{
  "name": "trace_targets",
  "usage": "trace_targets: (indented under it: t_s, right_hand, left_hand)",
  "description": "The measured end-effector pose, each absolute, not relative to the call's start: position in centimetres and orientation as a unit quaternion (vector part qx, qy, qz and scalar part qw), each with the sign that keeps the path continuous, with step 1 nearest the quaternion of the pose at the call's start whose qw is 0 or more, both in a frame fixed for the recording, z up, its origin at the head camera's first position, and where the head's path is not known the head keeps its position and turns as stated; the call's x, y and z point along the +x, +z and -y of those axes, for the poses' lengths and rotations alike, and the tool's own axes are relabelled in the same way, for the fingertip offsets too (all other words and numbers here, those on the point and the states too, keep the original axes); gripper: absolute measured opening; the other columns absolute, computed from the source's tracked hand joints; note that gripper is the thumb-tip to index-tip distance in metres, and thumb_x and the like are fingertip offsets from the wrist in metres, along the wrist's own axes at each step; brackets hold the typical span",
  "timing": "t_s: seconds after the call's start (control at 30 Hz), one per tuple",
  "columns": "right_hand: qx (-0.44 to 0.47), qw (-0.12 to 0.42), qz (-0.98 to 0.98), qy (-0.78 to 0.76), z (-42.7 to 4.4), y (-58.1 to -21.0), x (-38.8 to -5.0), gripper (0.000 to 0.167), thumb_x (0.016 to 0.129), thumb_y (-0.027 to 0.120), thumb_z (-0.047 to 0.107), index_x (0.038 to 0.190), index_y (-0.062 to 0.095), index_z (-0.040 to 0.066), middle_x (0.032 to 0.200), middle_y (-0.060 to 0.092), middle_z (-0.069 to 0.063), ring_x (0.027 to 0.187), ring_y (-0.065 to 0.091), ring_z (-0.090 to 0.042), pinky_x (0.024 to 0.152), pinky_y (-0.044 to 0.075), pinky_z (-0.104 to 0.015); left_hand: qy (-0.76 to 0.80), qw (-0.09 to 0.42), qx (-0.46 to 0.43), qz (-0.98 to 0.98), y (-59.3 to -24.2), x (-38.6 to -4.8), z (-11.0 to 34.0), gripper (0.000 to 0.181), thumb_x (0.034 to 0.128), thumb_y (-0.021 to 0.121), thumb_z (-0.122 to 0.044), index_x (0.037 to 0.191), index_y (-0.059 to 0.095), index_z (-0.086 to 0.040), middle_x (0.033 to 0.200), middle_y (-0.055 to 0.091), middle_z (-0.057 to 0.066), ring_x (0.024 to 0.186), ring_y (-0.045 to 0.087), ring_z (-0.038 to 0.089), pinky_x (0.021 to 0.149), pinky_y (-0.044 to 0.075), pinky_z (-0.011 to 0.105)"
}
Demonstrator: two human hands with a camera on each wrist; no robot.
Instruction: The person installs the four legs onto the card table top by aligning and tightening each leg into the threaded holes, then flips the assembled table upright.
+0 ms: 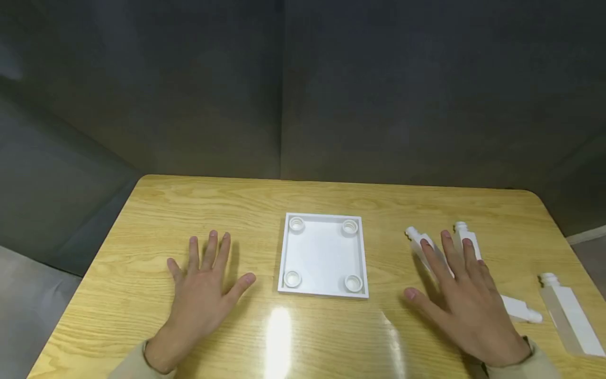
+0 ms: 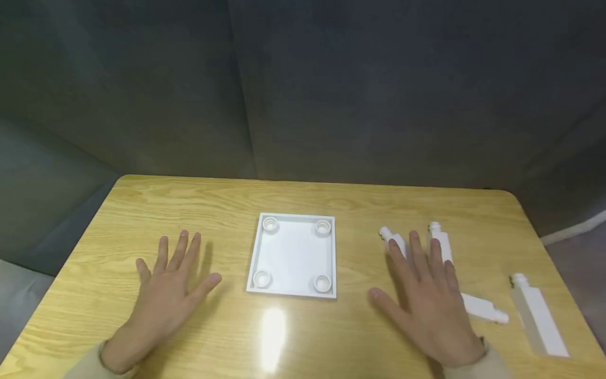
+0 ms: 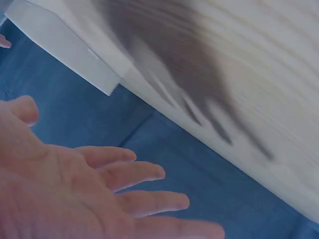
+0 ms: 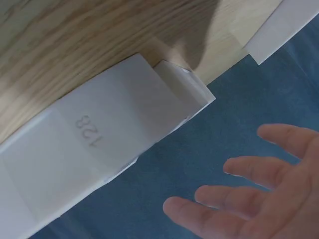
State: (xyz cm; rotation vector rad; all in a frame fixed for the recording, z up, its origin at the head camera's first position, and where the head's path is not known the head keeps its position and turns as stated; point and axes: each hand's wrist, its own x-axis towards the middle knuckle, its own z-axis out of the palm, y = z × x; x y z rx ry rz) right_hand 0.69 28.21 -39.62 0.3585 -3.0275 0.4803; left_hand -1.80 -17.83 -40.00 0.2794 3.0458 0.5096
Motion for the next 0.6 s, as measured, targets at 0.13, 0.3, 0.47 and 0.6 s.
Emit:
trace_targets:
  t_s: [0.13, 0.3, 0.47, 0.6]
  right_hand:
    - [0.125, 0.037, 0.978, 0.165, -28.6, -39.6, 0.5, 0.088, 0.106, 0.069, 0.050, 0.173, 0.027, 0.012, 0.178, 0.008, -0.026, 0.159, 0.002, -0.060, 0.122, 0.010, -0.078]
    - [0.141, 0.086, 0.973, 0.163, -29.0, -39.4, -0.4, 0.078, 0.102, 0.077, 0.045, 0.162, 0.049, 0.002, 0.162, 0.043, -0.036, 0.147, 0.037, -0.063, 0.116, 0.032, -0.075]
    - [0.132, 0.090, 0.978, 0.131, -29.4, -39.1, -1.5, 0.067, 0.095, 0.085, 0.039, 0.146, 0.063, 0.002, 0.130, 0.063, -0.032, 0.110, 0.060, -0.057, 0.078, 0.053, -0.073]
    - [0.102, 0.048, 0.989, 0.099, -30.0, -38.9, -2.1, 0.064, 0.094, 0.087, 0.038, 0.139, 0.065, -0.001, 0.114, 0.064, -0.032, 0.093, 0.063, -0.053, 0.057, 0.054, -0.063]
  left_hand:
    - [0.188, 0.001, 0.128, -0.974, -40.3, -1.5, 16.5, 0.090, 0.1058, 0.063, -0.060, 0.166, 0.037, 0.002, 0.168, 0.034, 0.031, 0.154, 0.027, 0.061, 0.111, 0.023, 0.088]
    - [0.222, -0.066, 0.206, -0.951, -40.6, -1.7, 13.9, 0.080, 0.0961, 0.083, -0.046, 0.147, 0.058, 0.011, 0.142, 0.064, 0.031, 0.127, 0.065, 0.053, 0.101, 0.052, 0.072]
    - [0.249, -0.060, 0.219, -0.941, -40.7, -2.0, 11.7, 0.077, 0.0875, 0.093, -0.036, 0.136, 0.064, 0.016, 0.124, 0.073, 0.029, 0.116, 0.072, 0.046, 0.100, 0.057, 0.062]
    - [0.248, -0.041, 0.206, -0.946, -40.6, -2.1, 10.7, 0.076, 0.0832, 0.097, -0.033, 0.131, 0.066, 0.018, 0.116, 0.074, 0.028, 0.110, 0.073, 0.045, 0.100, 0.058, 0.058]
